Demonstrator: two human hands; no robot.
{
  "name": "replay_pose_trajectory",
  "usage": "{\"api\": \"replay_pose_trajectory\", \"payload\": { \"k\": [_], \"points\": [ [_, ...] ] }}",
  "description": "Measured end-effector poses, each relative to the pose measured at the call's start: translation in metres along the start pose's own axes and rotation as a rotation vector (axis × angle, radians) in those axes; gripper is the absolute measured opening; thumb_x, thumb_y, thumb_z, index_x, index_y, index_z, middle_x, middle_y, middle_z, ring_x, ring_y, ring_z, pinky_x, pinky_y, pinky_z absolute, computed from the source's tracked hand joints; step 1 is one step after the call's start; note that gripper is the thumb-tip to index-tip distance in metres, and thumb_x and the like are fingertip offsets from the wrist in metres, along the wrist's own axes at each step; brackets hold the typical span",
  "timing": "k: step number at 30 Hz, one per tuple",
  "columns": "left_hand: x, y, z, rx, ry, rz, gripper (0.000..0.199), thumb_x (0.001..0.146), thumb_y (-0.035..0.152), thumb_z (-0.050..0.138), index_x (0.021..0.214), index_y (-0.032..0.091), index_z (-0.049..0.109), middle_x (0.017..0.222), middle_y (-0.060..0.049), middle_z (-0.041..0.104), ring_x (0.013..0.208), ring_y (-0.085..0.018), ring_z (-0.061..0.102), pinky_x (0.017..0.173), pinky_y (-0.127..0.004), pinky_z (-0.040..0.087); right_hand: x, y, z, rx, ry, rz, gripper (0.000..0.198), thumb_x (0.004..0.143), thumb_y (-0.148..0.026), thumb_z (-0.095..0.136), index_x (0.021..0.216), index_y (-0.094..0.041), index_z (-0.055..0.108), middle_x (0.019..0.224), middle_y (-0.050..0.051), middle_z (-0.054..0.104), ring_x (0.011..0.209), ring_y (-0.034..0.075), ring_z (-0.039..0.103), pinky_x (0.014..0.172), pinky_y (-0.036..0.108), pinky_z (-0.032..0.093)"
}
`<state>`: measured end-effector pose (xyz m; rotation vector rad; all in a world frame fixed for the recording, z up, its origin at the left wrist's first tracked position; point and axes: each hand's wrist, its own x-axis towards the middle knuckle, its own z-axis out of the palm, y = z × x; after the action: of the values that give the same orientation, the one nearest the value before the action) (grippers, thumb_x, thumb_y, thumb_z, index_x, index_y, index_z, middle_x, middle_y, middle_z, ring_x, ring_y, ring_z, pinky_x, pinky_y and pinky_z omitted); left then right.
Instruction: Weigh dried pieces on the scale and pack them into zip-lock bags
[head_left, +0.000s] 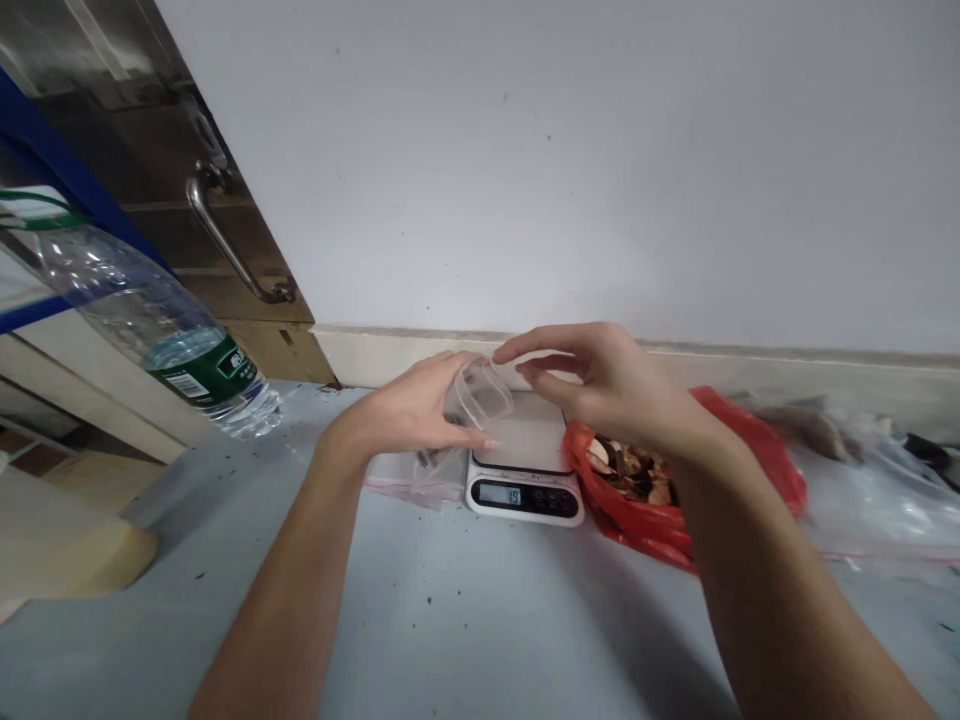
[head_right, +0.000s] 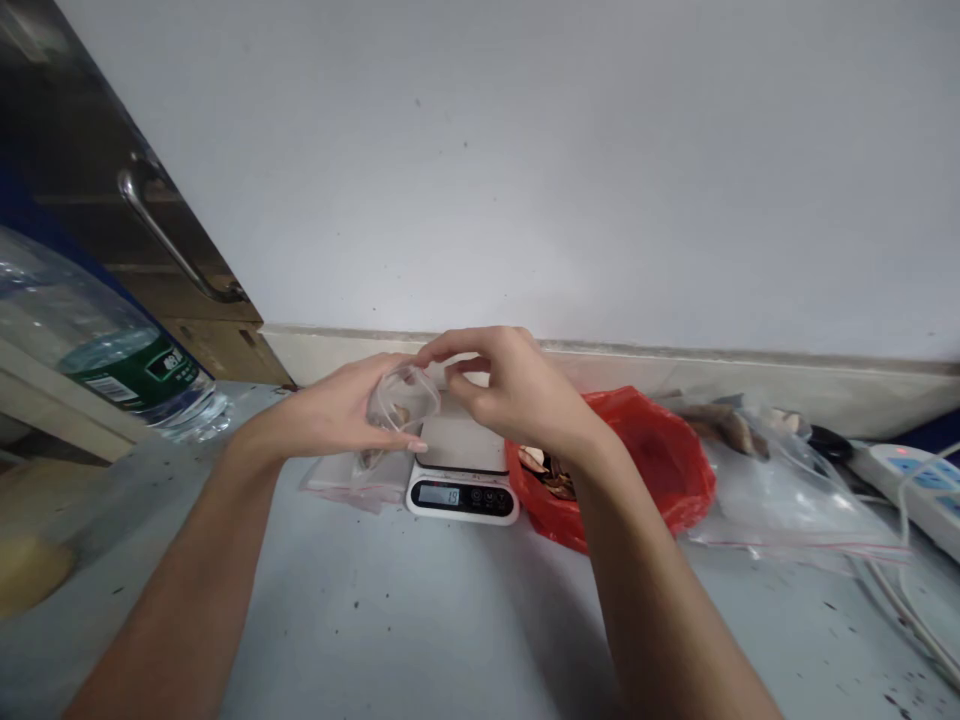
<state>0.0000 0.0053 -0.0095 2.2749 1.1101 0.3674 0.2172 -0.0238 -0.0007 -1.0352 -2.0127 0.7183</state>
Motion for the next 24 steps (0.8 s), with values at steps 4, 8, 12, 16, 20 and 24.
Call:
{"api": "replay_pose_trajectory", "payload": {
  "k": [4,8,12,16,20,24],
  "points": [
    [-0.011,0.01,-0.01,-0.131,0.011,0.085,0.08,0.081,0.051,0.077,0.151,0.028,0.046,0.155,-0.008,0.053,0.142,-0.029,0.049,0.114,-0.039,0.043,-0.008,-0.003,-0.011,-0.103,-0.039,-0.103,0.019,0.08,-0.02,0.063,0.091,-0.025,0.078,0.134,0.008,0.069,0.123,0.029,0.063,0.101,0.045,0.05],
    [-0.016,0.017,-0.015,-0.275,-0.015,0.15,0.061,0.092,0.039,0.065,0.15,0.024,0.05,0.147,-0.01,0.061,0.131,-0.025,0.061,0.105,-0.036,0.052,-0.016,-0.007,-0.019,0.016,0.0,-0.126,0.014,0.083,-0.036,0.071,0.079,-0.023,0.074,0.137,0.01,0.065,0.124,0.028,0.062,0.096,0.041,0.051],
    [-0.017,0.021,-0.017,-0.299,0.05,0.138,0.036,0.092,0.034,0.066,0.125,0.021,0.072,0.122,-0.009,0.077,0.105,-0.022,0.074,0.089,-0.032,0.06,-0.02,-0.012,-0.019,0.055,0.051,-0.047,0.022,0.081,-0.04,0.073,0.074,-0.019,0.07,0.105,0.01,0.074,0.084,0.021,0.069,0.069,0.033,0.052],
    [-0.019,0.026,-0.016,-0.305,0.154,0.063,0.027,0.088,0.033,0.071,0.107,0.016,0.077,0.089,-0.007,0.082,0.086,-0.021,0.077,0.08,-0.031,0.063,-0.021,-0.014,-0.017,0.103,0.128,0.041,0.029,0.075,-0.043,0.079,0.075,-0.02,0.062,0.067,0.001,0.065,0.063,0.016,0.06,0.056,0.028,0.045],
    [-0.02,0.034,-0.014,-0.31,0.166,0.075,0.024,0.094,0.033,0.063,0.104,0.014,0.074,0.084,-0.008,0.081,0.081,-0.019,0.077,0.077,-0.031,0.063,-0.023,-0.014,-0.018,0.078,0.132,0.012,0.022,0.074,-0.033,0.077,0.085,-0.02,0.062,0.067,-0.001,0.064,0.063,0.015,0.061,0.059,0.028,0.047],
    [-0.018,0.038,-0.01,-0.168,0.189,0.14,0.024,0.094,0.032,0.057,0.089,0.015,0.074,0.084,-0.007,0.079,0.081,-0.019,0.072,0.072,-0.029,0.057,-0.024,-0.017,-0.02,-0.074,0.051,0.028,0.015,0.079,-0.033,0.07,0.085,-0.02,0.069,0.069,0.001,0.066,0.065,0.016,0.062,0.064,0.03,0.05]
  ]
}}
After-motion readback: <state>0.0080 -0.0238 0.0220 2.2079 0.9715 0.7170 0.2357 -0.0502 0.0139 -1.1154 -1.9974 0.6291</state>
